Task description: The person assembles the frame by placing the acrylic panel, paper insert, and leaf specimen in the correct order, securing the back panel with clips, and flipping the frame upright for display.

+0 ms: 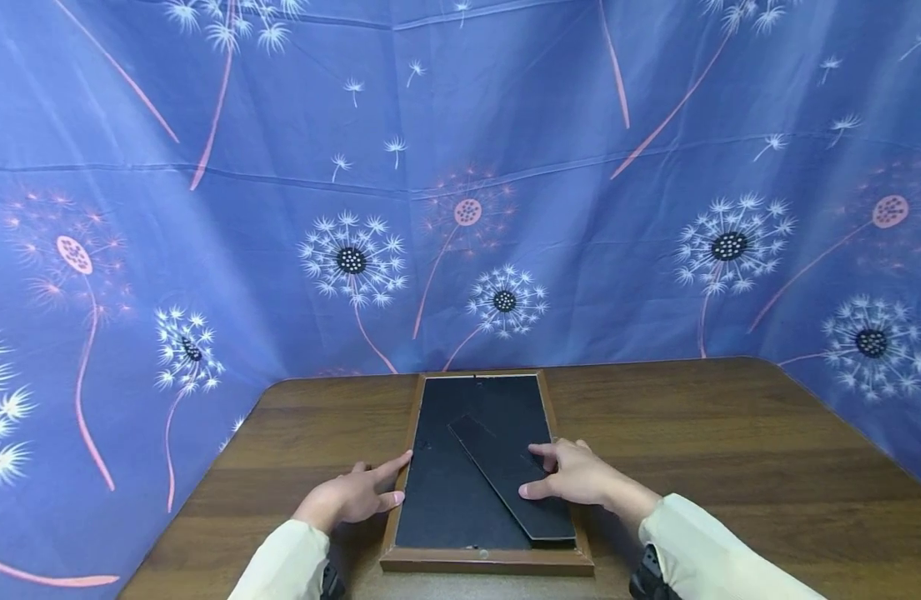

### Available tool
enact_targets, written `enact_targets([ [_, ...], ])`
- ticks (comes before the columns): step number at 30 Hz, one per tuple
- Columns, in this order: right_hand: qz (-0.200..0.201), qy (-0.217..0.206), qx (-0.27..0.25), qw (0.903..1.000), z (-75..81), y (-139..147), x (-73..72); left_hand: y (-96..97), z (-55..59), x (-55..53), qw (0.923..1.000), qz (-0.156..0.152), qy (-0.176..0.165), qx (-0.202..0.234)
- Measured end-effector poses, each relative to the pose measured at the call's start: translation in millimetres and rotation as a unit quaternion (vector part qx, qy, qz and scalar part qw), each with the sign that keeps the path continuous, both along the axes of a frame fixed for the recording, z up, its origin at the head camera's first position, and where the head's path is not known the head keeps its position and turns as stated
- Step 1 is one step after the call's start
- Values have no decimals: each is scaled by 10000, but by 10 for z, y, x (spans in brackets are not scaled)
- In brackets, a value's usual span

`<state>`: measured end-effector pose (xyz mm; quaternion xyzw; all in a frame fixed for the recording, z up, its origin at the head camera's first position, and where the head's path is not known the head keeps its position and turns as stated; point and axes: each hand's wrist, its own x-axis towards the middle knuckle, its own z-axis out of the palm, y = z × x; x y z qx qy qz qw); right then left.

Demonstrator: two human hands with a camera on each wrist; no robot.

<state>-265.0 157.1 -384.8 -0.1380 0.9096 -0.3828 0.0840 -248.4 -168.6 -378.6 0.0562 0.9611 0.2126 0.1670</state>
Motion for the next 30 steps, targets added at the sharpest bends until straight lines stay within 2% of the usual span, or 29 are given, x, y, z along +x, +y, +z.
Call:
enact_targets([
  [3,-151,-2,297,9994,29,-19,-12,29,-7,-2,10000,12,-26,57],
  [9,-325,219,430,9983,15,12,-27,22,-12,20,9999,109,-78,59],
  [14,-295,540,1066,9924,21,13,-31,-12,-9,37,10000,60,-9,32],
  [20,-234,323,1624,9859,29,17,-41,-31,-13,42,10000,43,39,38],
  [30,-191,254,1775,9836,56,65,-23,-18,8,9,9997,-139,201,-41],
])
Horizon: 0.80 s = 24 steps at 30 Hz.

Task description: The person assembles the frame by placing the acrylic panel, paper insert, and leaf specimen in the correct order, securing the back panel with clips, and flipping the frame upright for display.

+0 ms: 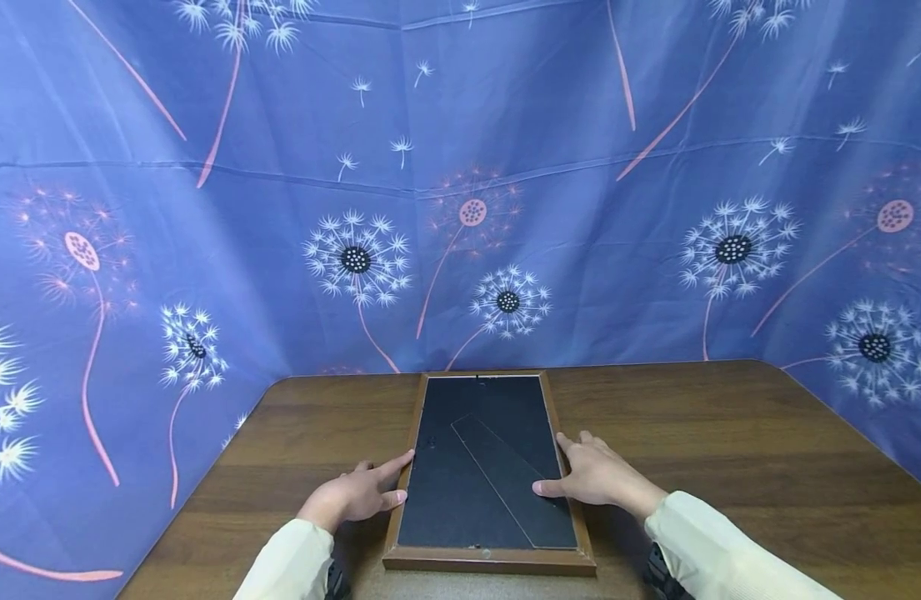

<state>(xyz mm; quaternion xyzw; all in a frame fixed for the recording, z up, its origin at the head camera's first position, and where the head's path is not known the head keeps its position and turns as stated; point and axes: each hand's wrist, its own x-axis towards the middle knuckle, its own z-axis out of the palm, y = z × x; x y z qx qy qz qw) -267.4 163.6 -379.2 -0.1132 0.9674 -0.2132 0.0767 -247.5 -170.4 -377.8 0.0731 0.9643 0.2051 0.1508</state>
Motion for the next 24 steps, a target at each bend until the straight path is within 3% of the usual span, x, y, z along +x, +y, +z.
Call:
enact_targets([
  [12,27,-141,55,9999,2,78,12,60,7,6,9999,-53,-98,-69],
  [24,13,-329,-24,9995,15,318,23,263,25,8,9998,-186,-111,-10],
])
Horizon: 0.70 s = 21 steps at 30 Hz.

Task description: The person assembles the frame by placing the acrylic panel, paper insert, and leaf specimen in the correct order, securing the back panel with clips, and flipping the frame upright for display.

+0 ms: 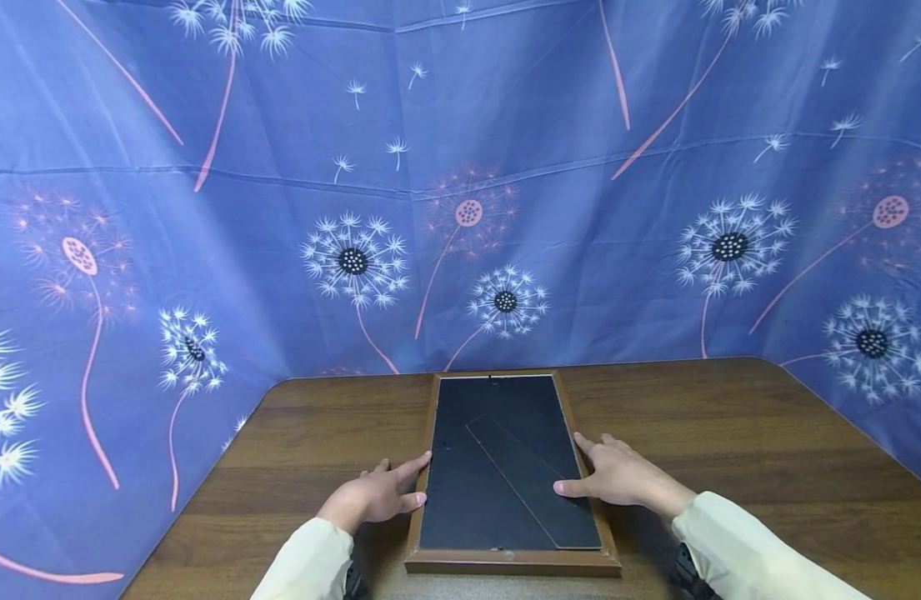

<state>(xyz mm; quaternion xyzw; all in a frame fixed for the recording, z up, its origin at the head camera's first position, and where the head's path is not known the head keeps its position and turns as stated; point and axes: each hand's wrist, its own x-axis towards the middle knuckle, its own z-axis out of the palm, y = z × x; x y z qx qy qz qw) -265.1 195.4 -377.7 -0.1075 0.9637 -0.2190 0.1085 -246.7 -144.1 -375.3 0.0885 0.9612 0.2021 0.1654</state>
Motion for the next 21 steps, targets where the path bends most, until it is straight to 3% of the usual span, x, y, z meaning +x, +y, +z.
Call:
enact_targets([
  [21,14,-87,-50,9999,8,318,20,279,-29,-17,9999,-102,-37,-111],
])
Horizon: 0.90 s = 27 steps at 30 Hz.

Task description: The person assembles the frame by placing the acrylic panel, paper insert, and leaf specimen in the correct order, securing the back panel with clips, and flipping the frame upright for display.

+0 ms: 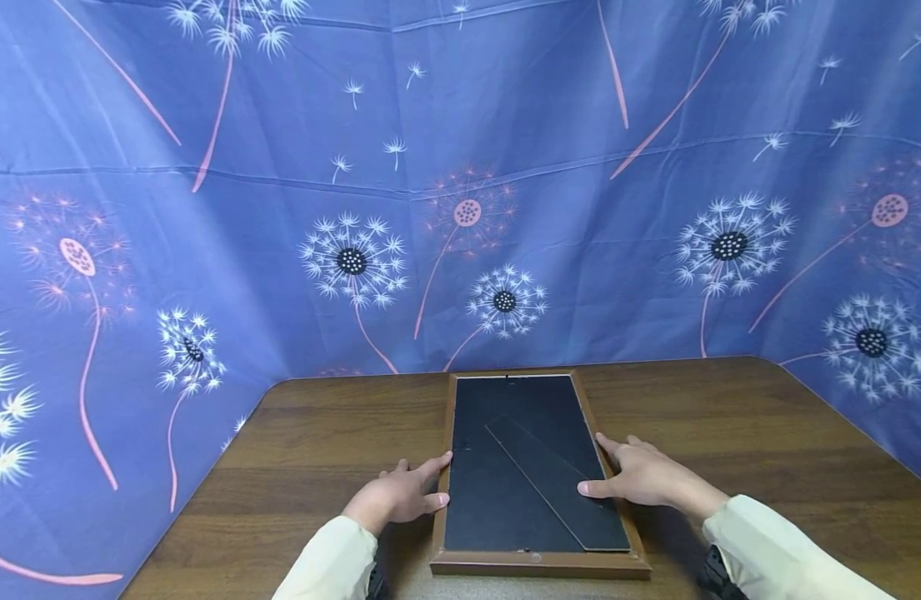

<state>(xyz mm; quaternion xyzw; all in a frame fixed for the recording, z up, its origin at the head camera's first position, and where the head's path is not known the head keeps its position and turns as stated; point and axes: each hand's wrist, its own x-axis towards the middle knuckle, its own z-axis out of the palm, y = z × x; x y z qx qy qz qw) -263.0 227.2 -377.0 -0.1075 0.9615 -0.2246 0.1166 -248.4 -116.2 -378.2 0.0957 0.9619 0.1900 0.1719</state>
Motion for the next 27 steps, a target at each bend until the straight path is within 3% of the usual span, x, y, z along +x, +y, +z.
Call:
enact_targets([
  [16,15,72,-95,9999,-6,91,7,72,7,-3,9993,-106,-46,-360],
  [27,-15,224,70,9997,-75,64,-3,55,9,-14,9994,-158,-39,-293],
])
